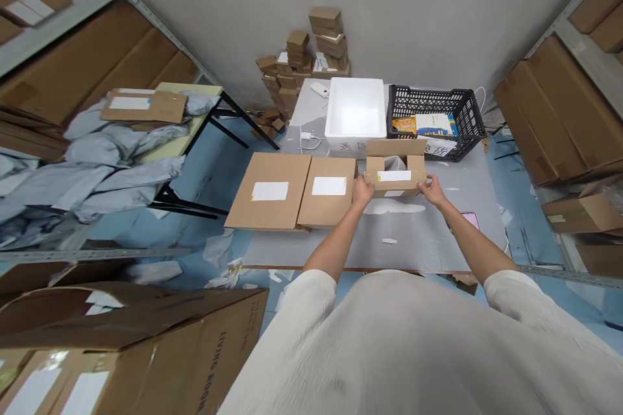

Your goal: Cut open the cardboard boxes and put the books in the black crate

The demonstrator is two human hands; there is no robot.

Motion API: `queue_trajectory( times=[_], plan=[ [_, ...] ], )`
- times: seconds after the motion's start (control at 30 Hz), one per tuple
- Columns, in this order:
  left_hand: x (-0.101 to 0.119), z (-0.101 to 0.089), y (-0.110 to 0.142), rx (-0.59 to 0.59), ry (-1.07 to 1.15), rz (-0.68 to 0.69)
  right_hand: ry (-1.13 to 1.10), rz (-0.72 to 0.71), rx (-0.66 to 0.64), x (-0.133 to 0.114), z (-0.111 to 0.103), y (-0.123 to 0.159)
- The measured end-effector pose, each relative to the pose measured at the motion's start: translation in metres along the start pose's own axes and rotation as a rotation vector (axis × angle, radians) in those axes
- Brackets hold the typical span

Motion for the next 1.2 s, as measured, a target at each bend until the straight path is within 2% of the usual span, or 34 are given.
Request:
queue_trajectory(
  times=[0.1, 0.17, 0.37, 0.53, 0.7, 0.8, 0.9, 1.03, 1.2],
  plan=[
    [0.001, 0.000, 0.009, -0.022, -0.086, -0.048, -0.011, -0.031, -0.016, 0.007, 0.001, 0.005],
    [0.004, -0.003, 0.017, -0.034, -0.116, -0.034, -0.038, -0.038, -0.016, 0.011, 0.000, 0.011],
    [0.020, -0.011, 0.044, -0.144, -0.094, 0.053, -0.198, -0.090, 0.158, 0.021, -0.012, 0.040],
    [0.051, -0.014, 0.065, -0.115, 0.035, 0.131, -0.226, -0.126, 0.274, 0.032, -0.033, 0.063],
    [0.086, -0.002, 0.082, -0.100, 0.124, 0.222, -0.263, -0.143, 0.394, 0.043, -0.060, 0.082],
    [0.104, 0.017, 0.090, -0.118, 0.122, 0.259, -0.270, -0.149, 0.463, 0.052, -0.082, 0.094],
    [0.120, 0.049, 0.099, -0.160, 0.087, 0.280, -0.242, -0.135, 0.517, 0.068, -0.114, 0.108],
    [0.144, 0.105, 0.115, -0.260, 0.025, 0.312, -0.174, -0.097, 0.613, 0.101, -0.166, 0.129],
    [0.175, 0.184, 0.143, -0.379, -0.030, 0.363, -0.130, 0.006, 0.720, 0.161, -0.225, 0.158]
  ],
)
Point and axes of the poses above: each hand's wrist, its own y-axis away from the middle knuckle, its own z-axis out of the palm, x = y × z, the point moved 5 cm from there along -y, towards the middle knuckle, and after that the axes turned 8 degrees about y, right-handed, at the moved point
